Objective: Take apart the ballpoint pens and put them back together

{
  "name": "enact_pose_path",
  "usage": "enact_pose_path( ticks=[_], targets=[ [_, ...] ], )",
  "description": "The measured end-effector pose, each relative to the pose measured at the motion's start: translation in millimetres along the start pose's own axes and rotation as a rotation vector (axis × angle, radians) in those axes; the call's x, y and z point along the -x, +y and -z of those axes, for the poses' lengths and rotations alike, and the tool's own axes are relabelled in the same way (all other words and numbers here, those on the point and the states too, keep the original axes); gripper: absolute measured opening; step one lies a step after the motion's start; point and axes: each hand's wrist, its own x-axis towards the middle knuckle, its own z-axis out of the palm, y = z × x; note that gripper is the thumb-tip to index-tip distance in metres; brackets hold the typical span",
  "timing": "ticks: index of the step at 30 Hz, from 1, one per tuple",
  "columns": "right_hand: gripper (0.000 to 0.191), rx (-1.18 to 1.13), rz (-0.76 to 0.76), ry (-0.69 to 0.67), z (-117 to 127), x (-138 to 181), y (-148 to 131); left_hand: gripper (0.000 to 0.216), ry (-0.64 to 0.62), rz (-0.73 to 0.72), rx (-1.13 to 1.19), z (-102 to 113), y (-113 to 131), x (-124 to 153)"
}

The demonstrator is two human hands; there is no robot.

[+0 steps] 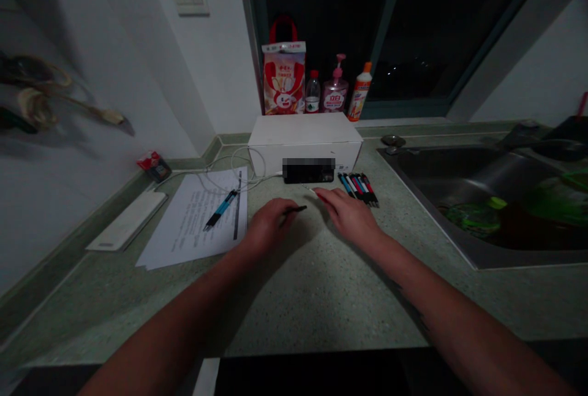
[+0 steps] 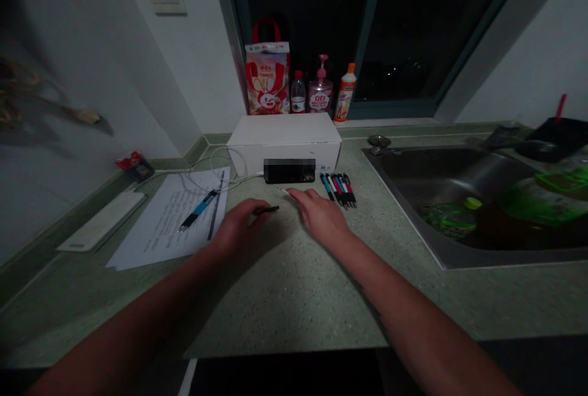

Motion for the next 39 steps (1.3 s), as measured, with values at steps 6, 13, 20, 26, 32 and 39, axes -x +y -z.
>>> enact_pose_path(
  ticks=[6,13,20,26,32,39],
  targets=[
    [0.051,0.114,0.052,-0.056,-1,0,1,0.025,0.184,-0.026,-0.034,13,-6,-4],
    [0.055,0.146,0.045,-0.090,1,0,0,0.025,0.170,-0.071,-0.046,14,-2,-4],
    [0.055,0.217,0.106,-0.139,2,1,-1,0.027,0.099,-0.043,-0.041,13,-7,-3],
    [0.039,-0.006,0.202,-0.106,-1,0,-7,0.024,-0.076,0.054,0.133,4,-6,-3],
    [0.017,-0.156,0.186,-0.051,-3,0,-10,0.017,-0.098,0.284,0.308,2,-8,-5],
    [0.022,-0.246,0.154,-0.073,-5,2,-9,0.017,-0.048,0.201,0.304,2,-5,-3]
  ],
)
